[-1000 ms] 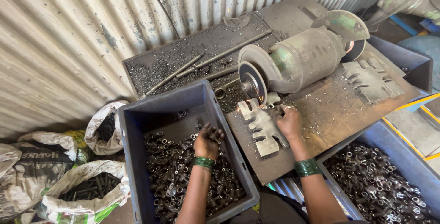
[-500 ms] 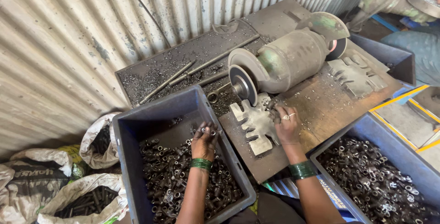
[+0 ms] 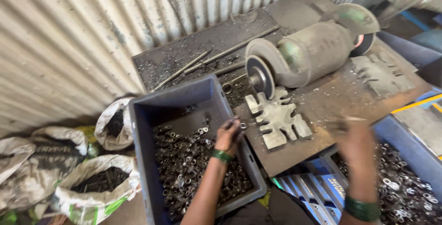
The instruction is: The person repeatedly picks small metal parts from a bin and presses them against a rotating grinding wheel to smooth or deburr edges. The person holds each part by hand, rotates it as needed, and returns it to the bin after grinding.
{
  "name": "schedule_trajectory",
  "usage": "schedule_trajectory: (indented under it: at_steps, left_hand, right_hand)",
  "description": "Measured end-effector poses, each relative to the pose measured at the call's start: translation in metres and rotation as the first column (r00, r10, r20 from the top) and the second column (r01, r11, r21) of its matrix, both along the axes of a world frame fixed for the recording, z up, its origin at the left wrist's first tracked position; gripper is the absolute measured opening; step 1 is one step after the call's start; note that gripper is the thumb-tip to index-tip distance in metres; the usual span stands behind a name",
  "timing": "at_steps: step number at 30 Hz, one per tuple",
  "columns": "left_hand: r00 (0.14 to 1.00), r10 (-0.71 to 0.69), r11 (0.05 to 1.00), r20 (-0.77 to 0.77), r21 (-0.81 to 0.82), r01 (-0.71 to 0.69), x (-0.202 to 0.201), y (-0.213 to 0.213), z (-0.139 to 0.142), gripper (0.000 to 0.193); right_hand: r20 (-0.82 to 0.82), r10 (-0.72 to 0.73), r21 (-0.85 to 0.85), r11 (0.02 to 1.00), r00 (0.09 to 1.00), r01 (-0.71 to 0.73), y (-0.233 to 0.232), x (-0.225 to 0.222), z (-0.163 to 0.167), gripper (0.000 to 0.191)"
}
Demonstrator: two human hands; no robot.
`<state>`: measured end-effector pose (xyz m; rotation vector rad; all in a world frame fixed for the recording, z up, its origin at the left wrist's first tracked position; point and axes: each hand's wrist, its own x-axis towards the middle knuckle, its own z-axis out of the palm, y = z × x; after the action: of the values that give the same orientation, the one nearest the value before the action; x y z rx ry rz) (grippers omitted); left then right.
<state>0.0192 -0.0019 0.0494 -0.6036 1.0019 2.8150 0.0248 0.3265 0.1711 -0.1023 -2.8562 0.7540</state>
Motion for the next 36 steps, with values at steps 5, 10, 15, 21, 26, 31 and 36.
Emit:
schedule_trajectory:
  at_steps: [5,10,15,21,26,31,36]
  left_hand:
    - [0.974,-0.186,0.960,-0.126,-0.234,0.153,0.005,0.022,0.004,0.027]
    - [0.940,-0.303,0.563,-0.158,-0.826,0.043,-0.011,-0.014,0.028,0.040]
    - [0.996,0.086,-0.035,0.008,-0.999,0.011,-0.043,-0.098,0.040,0.064]
    - [0.940,0.261,-0.253,0.218,-0.925,0.285,-0.048,-0.112,0.021,0.106]
    - [0.968,0.087,-0.464,0.236,-0.850,0.249,-0.055,-0.107,0.010,0.066]
    - [0.965,-0.035,-0.479,0.261,-0.851,0.213,-0.060,-0.109,0.004,0.060]
    - [0.944,-0.061,-0.539,0.324,-0.807,0.242,-0.059,-0.102,0.012,0.073]
  right_hand:
    - [-0.024,0.468,-0.028,0.883,0.883,-0.469,-0.134,0.003,-0.070,0.058]
    - [-0.054,0.481,-0.160,0.860,0.875,-0.484,-0.129,-0.028,-0.080,0.041]
    - [-0.295,0.307,-0.015,0.945,0.905,-0.326,-0.094,-0.056,-0.069,0.047]
    - [-0.079,0.091,-0.141,0.985,0.993,-0.101,-0.107,-0.057,-0.053,0.027]
    - [-0.263,0.143,-0.026,0.987,0.954,-0.156,-0.118,-0.066,-0.049,0.030]
    - [-0.261,0.208,0.041,0.978,0.943,-0.204,-0.116,-0.085,-0.055,0.027]
    - [-0.240,0.184,0.014,0.982,0.953,-0.186,-0.123,-0.092,-0.052,0.026]
